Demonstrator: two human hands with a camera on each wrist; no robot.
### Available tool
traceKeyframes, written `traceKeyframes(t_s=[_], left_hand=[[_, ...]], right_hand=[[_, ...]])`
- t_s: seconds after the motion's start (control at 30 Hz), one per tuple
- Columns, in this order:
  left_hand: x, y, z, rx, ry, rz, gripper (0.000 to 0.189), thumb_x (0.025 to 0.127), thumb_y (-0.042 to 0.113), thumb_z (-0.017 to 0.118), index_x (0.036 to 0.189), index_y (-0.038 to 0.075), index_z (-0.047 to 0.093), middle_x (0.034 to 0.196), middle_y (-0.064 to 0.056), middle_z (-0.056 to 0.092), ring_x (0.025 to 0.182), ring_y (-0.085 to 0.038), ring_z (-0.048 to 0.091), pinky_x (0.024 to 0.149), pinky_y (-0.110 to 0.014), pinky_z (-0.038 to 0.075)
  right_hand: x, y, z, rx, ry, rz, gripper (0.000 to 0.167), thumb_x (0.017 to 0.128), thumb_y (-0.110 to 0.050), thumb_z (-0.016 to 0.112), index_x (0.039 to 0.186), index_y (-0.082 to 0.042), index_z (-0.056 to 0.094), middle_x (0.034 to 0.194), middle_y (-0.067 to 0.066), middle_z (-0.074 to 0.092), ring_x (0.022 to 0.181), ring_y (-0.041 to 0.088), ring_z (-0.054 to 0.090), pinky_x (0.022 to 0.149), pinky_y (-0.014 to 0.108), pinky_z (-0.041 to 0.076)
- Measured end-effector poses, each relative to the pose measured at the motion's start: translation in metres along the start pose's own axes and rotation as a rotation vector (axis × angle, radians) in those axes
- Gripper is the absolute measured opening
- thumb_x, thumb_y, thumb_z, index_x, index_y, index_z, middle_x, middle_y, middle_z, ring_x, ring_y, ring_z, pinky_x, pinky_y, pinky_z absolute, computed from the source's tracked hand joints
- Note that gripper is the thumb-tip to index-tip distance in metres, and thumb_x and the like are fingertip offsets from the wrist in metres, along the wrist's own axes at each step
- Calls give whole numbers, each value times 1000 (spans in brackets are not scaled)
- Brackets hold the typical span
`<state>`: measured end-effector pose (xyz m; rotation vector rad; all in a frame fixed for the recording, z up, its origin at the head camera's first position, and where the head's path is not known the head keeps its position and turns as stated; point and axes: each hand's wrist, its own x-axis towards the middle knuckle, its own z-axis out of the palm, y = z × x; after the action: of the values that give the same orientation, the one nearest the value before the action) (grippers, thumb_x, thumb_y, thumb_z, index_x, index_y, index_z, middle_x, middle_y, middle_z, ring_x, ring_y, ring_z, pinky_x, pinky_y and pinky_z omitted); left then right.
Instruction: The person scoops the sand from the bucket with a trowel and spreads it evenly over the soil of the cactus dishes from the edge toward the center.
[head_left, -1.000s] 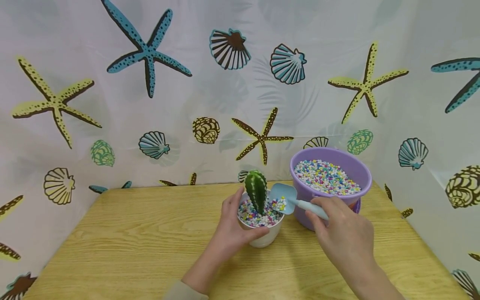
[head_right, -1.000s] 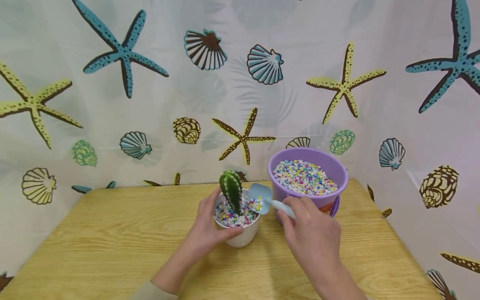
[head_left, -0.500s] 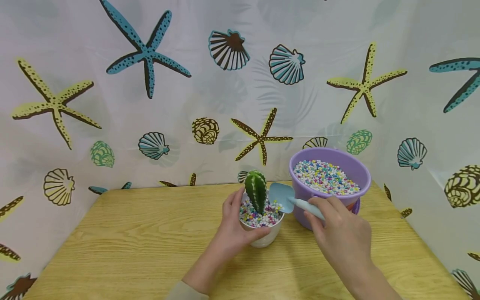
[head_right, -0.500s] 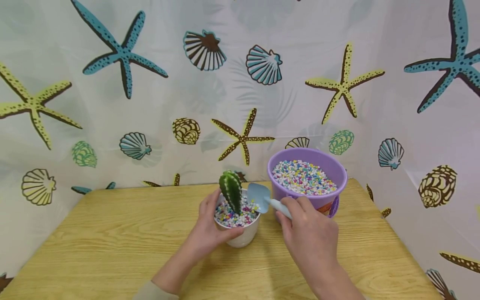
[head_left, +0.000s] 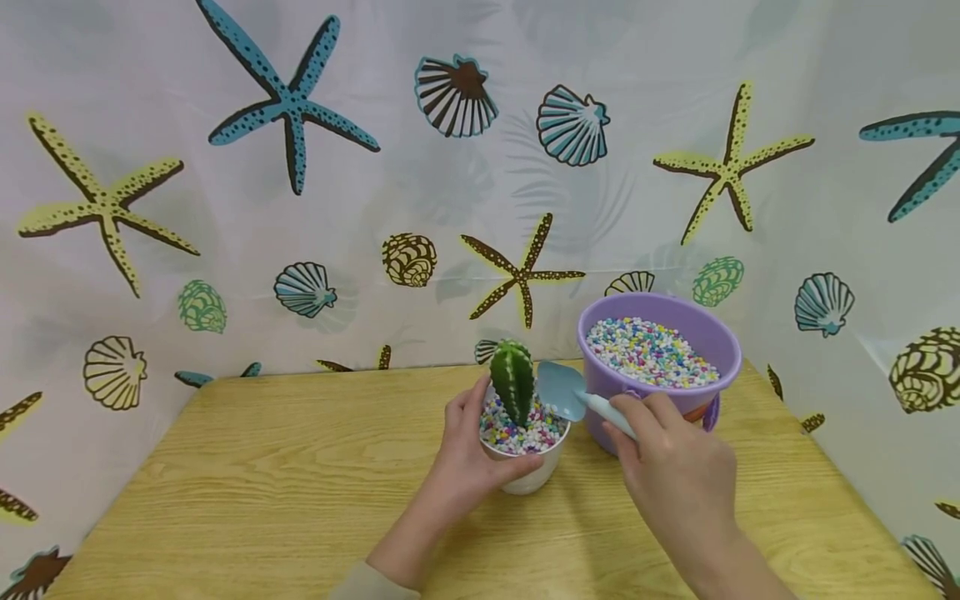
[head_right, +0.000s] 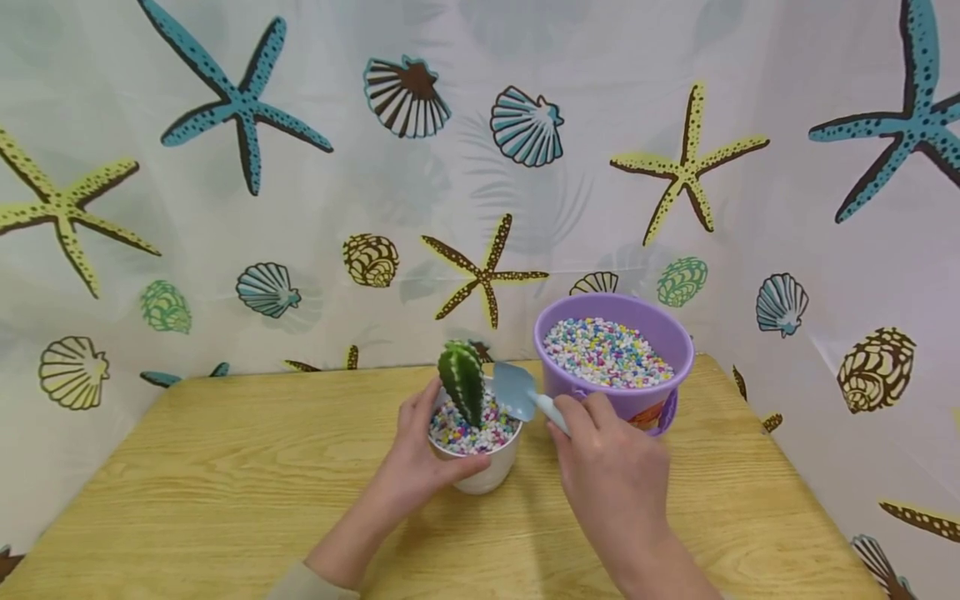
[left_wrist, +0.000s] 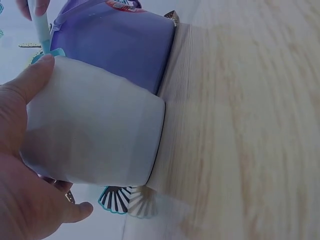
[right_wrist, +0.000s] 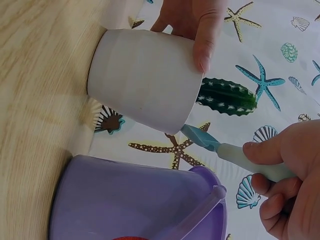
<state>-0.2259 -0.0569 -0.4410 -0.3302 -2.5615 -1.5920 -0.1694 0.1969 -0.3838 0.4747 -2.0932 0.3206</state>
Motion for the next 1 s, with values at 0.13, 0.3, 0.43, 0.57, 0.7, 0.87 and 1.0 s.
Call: traceKeyframes(t_s=[0.13,0.3,0.43,0.57,0.7,0.87,1.0], left_hand=[[0,1,2,20,18,1,128,77,40,104,176,23,26,165,-21,29,148,-45,44,123,-63,39],[-1,2,3,23,28,-4,127,78,40,104,177,21,26,164,-21,29,147,-44,45,122,-63,41],[-1,3,4,28,29,-9,129,78,41,104,177,20,24,165,-21,28,147,-44,45,123,-63,40],[0,3,3,31,16,-27,132,79,44,103,178,20,20,166,-21,26,149,-45,43,124,-62,39],[1,0,0,17,-18,-41,133,79,44,102,178,21,16,169,-21,21,152,-46,40,125,-64,37],[4,-2,-5,-9,-73,-27,133,82,44,101,179,22,13,178,-20,17,160,-46,30,127,-66,29],[6,-2,-8,-25,-104,-46,135,82,47,100,179,20,10,179,-20,20,161,-46,30,128,-66,27]], right_hand=[[0,-2,2,-14,22,-20,42,76,-10,102,112,-11,81,90,6,68,47,20,58,40,32,40],[-1,-4,3,-30,52,-37,45,73,-9,103,113,-9,82,91,7,68,48,22,59,39,34,43],[0,-4,3,-41,58,-37,46,73,-9,104,113,-9,83,90,7,68,48,23,60,39,35,44],[0,-4,4,-39,62,-30,45,74,-9,103,113,-9,82,91,8,69,48,24,61,39,37,44],[2,-2,3,-34,60,-19,42,77,-12,101,113,-8,81,91,8,70,49,25,61,38,38,44],[4,3,-1,-23,45,13,36,82,-14,97,113,-8,80,92,8,73,58,26,65,39,40,46],[8,8,-5,-27,40,21,33,85,-16,94,113,-7,79,89,8,72,56,24,65,38,38,43]])
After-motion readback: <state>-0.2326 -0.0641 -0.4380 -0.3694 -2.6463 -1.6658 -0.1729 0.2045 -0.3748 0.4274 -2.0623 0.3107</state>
